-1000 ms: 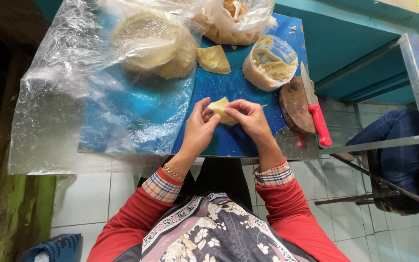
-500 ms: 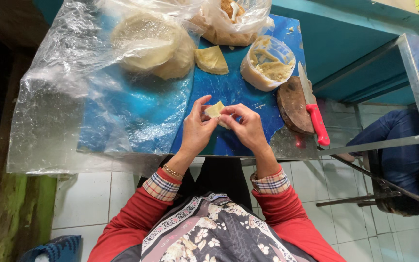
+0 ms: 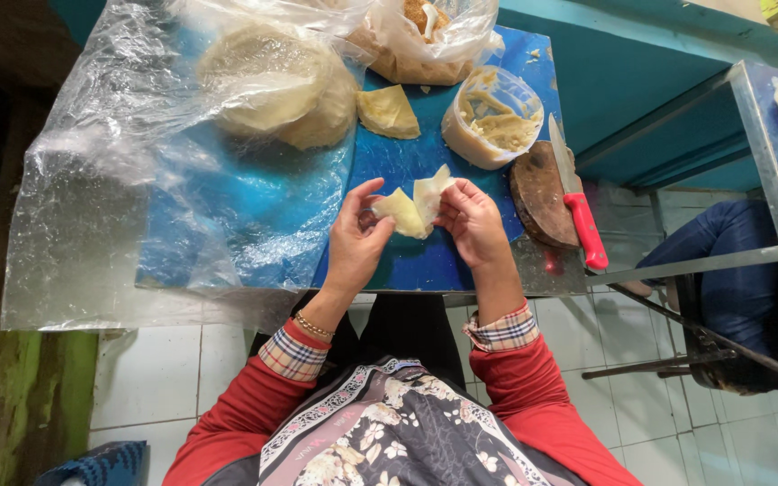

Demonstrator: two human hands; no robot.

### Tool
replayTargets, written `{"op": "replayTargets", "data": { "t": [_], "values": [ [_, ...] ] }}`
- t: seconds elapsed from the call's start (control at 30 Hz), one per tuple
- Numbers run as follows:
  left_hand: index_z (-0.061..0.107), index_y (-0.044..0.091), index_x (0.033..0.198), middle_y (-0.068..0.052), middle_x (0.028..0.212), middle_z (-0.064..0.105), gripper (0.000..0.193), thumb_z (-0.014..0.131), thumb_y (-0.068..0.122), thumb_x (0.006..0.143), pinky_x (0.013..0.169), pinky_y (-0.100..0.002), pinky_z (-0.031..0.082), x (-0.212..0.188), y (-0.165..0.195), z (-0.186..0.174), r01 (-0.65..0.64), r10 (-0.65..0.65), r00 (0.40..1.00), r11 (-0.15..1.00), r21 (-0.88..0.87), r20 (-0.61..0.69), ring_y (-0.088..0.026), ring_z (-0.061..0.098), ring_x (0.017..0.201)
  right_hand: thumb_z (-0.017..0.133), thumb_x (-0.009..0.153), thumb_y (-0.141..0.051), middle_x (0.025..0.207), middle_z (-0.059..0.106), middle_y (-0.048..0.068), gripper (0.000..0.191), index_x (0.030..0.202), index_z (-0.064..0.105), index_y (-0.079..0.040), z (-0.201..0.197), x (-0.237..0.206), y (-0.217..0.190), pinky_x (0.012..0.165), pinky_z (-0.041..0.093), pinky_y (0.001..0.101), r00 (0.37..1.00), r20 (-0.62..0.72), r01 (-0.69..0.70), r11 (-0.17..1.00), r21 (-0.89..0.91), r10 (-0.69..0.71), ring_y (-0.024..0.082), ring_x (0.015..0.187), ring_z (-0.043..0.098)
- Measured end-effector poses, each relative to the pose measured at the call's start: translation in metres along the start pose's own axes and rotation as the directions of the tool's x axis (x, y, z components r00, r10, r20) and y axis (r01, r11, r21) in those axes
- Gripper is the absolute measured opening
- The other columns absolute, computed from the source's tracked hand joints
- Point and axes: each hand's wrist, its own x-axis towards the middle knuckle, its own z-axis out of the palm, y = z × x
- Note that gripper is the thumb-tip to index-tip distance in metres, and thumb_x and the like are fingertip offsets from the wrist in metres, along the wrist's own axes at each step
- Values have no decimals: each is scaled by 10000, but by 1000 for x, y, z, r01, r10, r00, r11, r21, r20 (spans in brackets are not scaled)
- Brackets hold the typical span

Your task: The person sits at a small blue table and folds triangular pastry wrappers one at a time, placing filling from a plastic container onto each wrapper, folding the dough over the filling, and putting the folded pastries into a plastic bag. A knife and a board of dough sit on the table.

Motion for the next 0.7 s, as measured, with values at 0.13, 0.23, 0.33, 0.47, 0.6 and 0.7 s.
{"op": "replayTargets", "data": {
  "t": [0.13, 0.23, 0.33, 0.47, 0.6, 0.7],
  "values": [
    [508, 31, 1439, -60, 1187, 609, 503, 632, -49, 958, 904, -232, 549, -3, -2, -4, -30, 21, 998, 987, -156, -55, -87, 635, 1032, 594, 1000, -217, 983, 736, 44, 168, 1098, 653, -94, -5, -1, -10, 763, 586, 302, 993, -114, 9, 991, 131, 6, 156, 857, 713],
    [491, 17, 1446, -57, 1211, 587, 506, 614, -62, 963, 900, -240, 548, -4, -3, -6, -74, 47, 987, 982, -172, -155, -90, 610, 1035, 607, 1048, -194, 995, 723, 40, 133, 1128, 647, -95, 0, -2, -21, 773, 573, 318, 959, -172, 233, 972, 20, -226, 153, 872, 697],
    [470, 19, 1445, -64, 1240, 601, 503, 595, -59, 964, 928, -238, 555, -3, -4, -5, -101, 66, 976, 982, -159, -208, -95, 617, 1059, 633, 1107, -157, 1031, 720, 41, 108, 1169, 652, -70, 18, -7, -27, 775, 546, 323, 822, -71, 471, 746, -470, -564, 154, 895, 681],
    [485, 9, 1442, -74, 1244, 584, 492, 592, -60, 967, 913, -245, 549, -3, -3, -4, -102, 72, 976, 985, -139, -206, -102, 605, 1061, 672, 966, -135, 1028, 741, 58, 222, 1185, 671, -102, 59, -22, -16, 780, 531, 368, 687, 500, 429, -261, -865, -528, 234, 904, 704],
    [502, 8, 1422, -76, 1272, 588, 467, 591, -64, 969, 928, -248, 546, -3, -2, -5, -116, 84, 976, 981, -156, -200, -101, 606, 1074, 674, 890, -15, 1074, 740, 98, 527, 1412, 630, -69, 82, -40, -10, 842, 517, 399, 673, 630, 381, -548, -745, -388, 269, 971, 696],
    [514, 10, 1408, -73, 1259, 595, 457, 596, -67, 966, 921, -247, 545, -4, -1, -7, -118, 92, 979, 984, -136, -184, -98, 606, 1053, 680, 945, -47, 1096, 729, 107, 528, 1462, 583, -90, 85, -46, -10, 897, 523, 415, 698, 547, 403, -377, -834, -462, 273, 1022, 694]
  ]
}}
